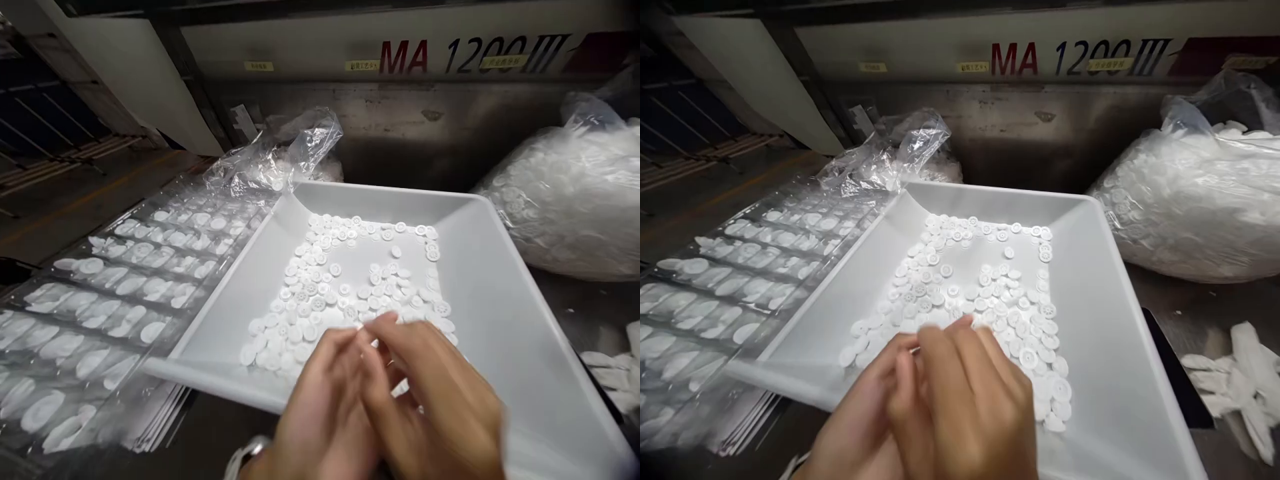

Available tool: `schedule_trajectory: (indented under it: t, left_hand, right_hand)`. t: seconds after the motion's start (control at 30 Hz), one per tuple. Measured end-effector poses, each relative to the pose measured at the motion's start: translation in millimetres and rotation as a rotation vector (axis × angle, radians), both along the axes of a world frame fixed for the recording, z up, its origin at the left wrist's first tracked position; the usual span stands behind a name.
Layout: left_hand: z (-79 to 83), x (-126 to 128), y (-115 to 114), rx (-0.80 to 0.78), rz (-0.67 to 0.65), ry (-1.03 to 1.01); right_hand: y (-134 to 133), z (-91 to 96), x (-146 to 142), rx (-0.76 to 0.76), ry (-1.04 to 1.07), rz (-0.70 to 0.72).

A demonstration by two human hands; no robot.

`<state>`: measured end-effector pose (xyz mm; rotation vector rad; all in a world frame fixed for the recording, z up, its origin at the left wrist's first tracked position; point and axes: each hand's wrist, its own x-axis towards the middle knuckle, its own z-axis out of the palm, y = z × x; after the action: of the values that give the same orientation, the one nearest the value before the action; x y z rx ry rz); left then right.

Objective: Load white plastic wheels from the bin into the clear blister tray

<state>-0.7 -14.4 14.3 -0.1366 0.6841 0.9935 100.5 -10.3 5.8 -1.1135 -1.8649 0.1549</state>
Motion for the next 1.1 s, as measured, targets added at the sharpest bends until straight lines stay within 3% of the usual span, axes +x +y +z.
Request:
schedule_trajectory:
  t: [0.1,0.2,0.43,0.6,0.8,0.93,1.1]
  left_hand:
    - [-1.5,17.3,12.6,0.099,0.046,-0.057]
    - [-8.1,14.0,12.9,0.118,0.057,-0.072]
    - [-14.5,4.6,10.9,0.098,0.100,-0.049]
    - [-18.0,1.1,7.3,0.169,0.030,-0.127]
    - [-19.9,-0.3,6.9,0.172,-0.044,-0.073]
    - [-18.8,-0.5,8.4,0.155,-0.060,-0.131]
    - [-18.3,-2.2,9.8,0.078,-0.011,-0.166]
  right_hand:
    - [12.5,-1.3,-7.0,-0.076,-0.223,0.030]
    - [10.1,-7.2,5.3,-0.131,-0.300,0.050]
    - [-2.3,-15.8,38.9,-0.246,-0.230,0.059]
    - [-1.6,-20.9,41.9,-0.309,-0.215,0.025]
    - [-2.2,-17.0,38.7,-0.396,-0.062,-0.045]
    - [-1.5,-15.2,35.8,-0.330,-0.018,-0.111]
    - [-8.7,-19.0,35.0,-0.275,0.052,-0.090]
